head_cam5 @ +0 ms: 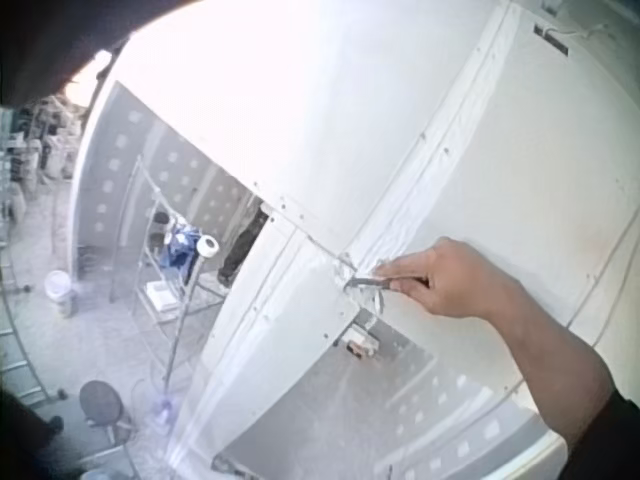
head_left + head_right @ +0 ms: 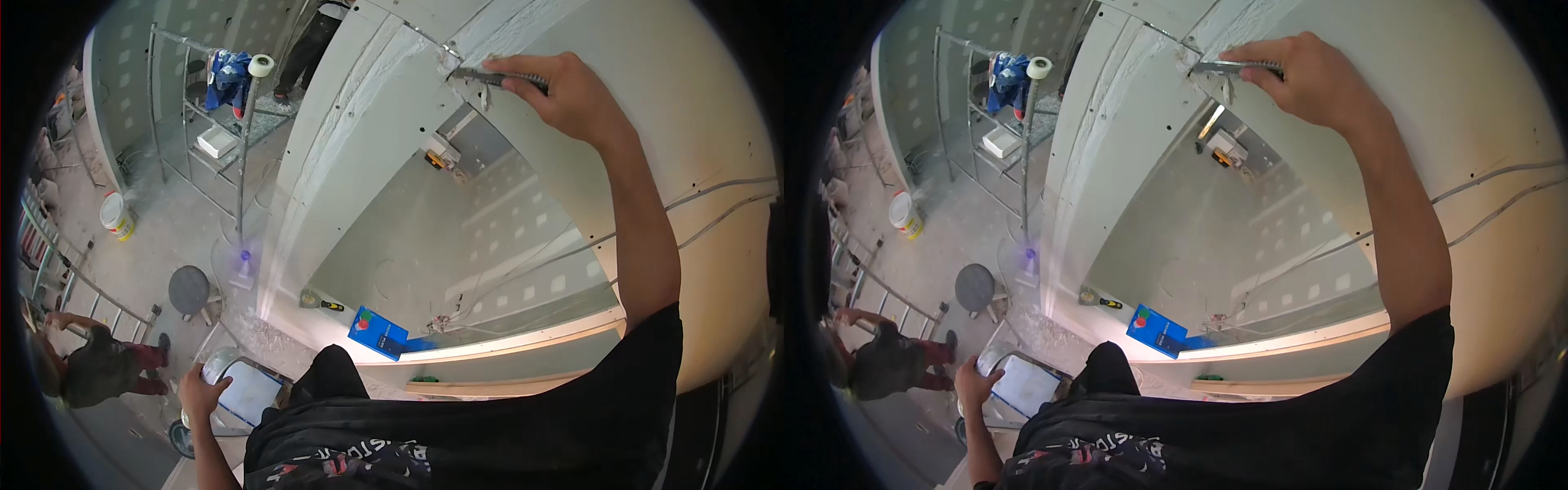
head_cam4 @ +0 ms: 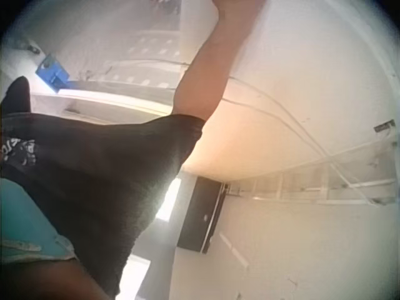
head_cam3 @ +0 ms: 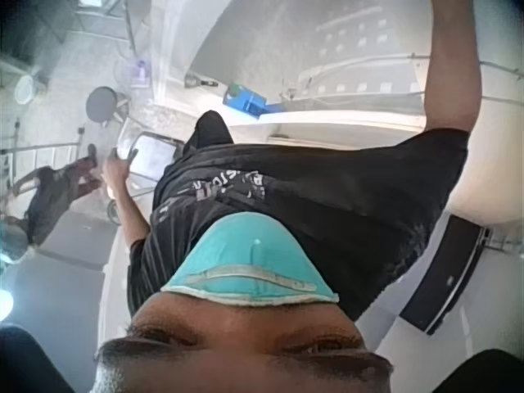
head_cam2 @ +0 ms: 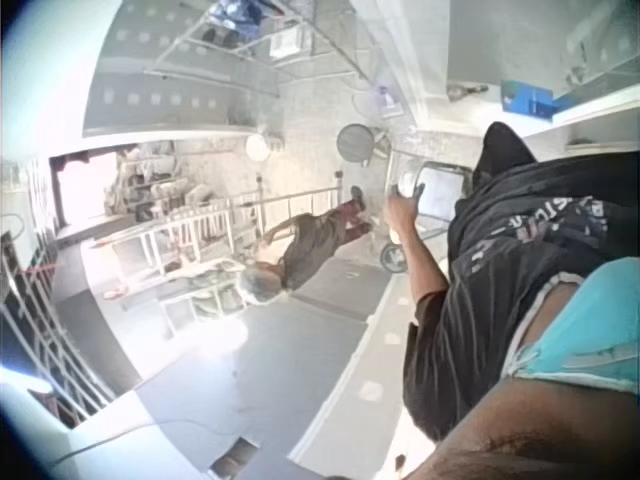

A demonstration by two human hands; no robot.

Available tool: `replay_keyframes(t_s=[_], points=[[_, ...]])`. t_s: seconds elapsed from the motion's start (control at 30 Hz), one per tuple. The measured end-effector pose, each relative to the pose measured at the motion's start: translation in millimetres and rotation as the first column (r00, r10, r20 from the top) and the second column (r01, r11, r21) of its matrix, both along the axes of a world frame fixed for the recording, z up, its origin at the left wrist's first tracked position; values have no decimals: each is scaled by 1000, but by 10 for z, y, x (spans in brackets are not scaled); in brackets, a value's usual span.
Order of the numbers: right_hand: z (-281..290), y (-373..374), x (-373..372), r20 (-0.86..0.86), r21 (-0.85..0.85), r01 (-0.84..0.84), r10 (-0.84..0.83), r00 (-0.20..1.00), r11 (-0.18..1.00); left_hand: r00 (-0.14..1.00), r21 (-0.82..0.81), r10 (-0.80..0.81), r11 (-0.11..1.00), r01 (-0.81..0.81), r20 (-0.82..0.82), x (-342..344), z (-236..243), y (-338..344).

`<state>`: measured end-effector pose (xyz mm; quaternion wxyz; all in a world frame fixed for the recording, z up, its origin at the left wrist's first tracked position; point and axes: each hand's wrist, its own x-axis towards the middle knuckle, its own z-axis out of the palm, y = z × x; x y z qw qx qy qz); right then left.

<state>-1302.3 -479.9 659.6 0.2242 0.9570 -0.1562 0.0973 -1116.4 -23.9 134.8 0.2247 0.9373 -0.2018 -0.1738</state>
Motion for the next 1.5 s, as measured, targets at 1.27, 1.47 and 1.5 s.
replay_keyframes(t_s=[1.27,1.47,1.5], points=[[12,-24,-45,-24,15,-100,100,995,995,999,1,-11,1000,11,33,-20,-20,-28],[23,4,-9,-61,10,-65,66,996,998,999,-11,-4,1000,4,41,-24,-33,-18],[33,-14,-17,-60,15,-66,67,996,998,999,-24,0,1000,1,40,-25,-26,-12]])
